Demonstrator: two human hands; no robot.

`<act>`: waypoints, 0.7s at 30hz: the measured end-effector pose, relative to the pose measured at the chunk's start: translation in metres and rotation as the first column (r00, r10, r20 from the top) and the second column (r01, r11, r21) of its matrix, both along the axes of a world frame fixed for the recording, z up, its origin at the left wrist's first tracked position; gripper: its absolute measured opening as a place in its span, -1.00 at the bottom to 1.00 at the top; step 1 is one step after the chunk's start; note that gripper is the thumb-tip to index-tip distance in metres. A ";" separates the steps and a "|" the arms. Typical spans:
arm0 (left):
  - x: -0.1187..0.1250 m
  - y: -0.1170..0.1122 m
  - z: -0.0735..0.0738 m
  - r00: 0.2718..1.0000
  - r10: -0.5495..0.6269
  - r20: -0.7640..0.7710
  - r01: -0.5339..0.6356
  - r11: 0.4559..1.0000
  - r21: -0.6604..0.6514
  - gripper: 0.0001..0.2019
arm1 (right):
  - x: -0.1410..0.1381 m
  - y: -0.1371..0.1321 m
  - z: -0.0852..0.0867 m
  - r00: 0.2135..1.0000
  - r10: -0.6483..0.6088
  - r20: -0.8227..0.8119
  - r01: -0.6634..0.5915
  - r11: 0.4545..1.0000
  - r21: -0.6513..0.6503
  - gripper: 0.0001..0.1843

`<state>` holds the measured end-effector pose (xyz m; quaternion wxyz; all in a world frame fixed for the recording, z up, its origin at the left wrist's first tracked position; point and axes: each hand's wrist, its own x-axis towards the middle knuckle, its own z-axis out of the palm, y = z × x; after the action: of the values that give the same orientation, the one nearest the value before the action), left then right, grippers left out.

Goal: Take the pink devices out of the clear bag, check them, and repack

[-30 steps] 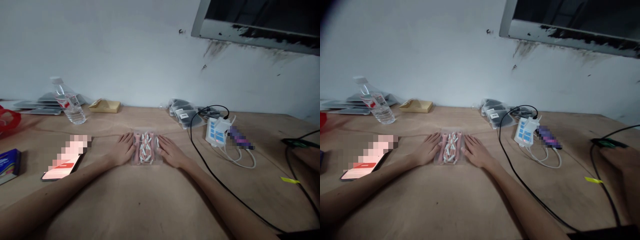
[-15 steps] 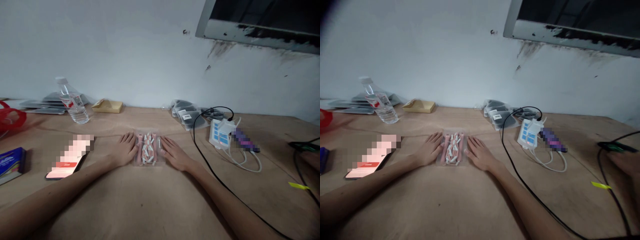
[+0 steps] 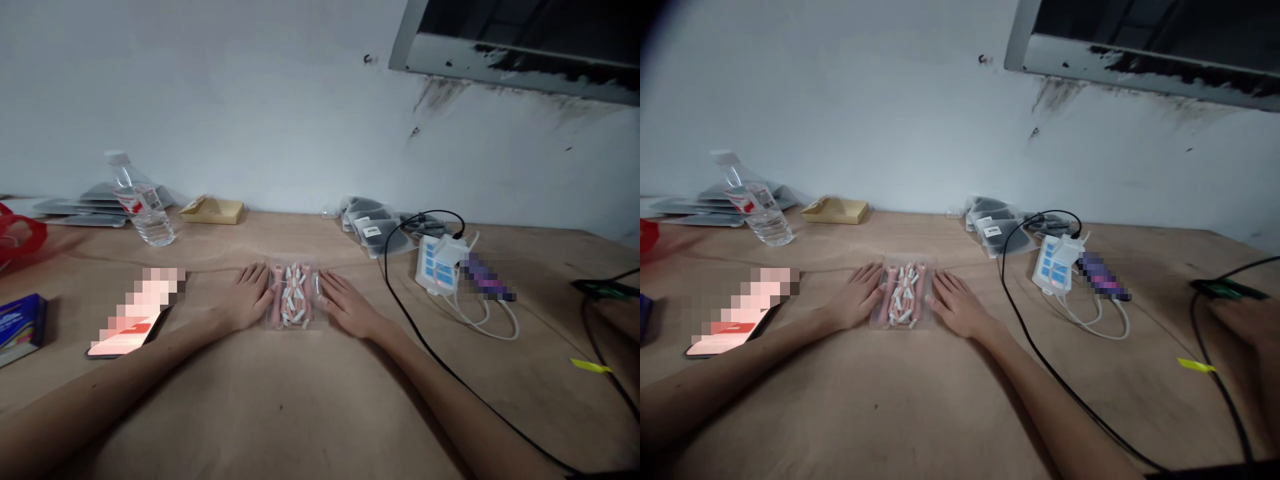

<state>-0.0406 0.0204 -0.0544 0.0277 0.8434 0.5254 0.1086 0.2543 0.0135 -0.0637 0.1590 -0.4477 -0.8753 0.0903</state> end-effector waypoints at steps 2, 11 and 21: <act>0.000 0.000 0.000 1.000 -0.002 0.011 0.002 1.000 -0.007 -0.38 | 0.000 0.000 0.001 1.000 -0.002 0.002 0.002 1.000 -0.010 -0.12; -0.002 0.002 -0.004 0.997 -0.021 0.077 0.020 1.000 0.008 -0.40 | 0.002 0.000 -0.002 1.000 0.019 -0.021 -0.019 1.000 0.014 -0.19; -0.002 0.000 -0.001 0.997 -0.020 0.068 0.021 1.000 -0.011 -0.39 | 0.000 -0.001 0.001 1.000 -0.001 -0.017 0.001 1.000 0.001 -0.12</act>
<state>-0.0422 0.0207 -0.0557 0.0515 0.8444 0.5161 0.1339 0.2543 0.0128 -0.0630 0.1665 -0.4471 -0.8738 0.0937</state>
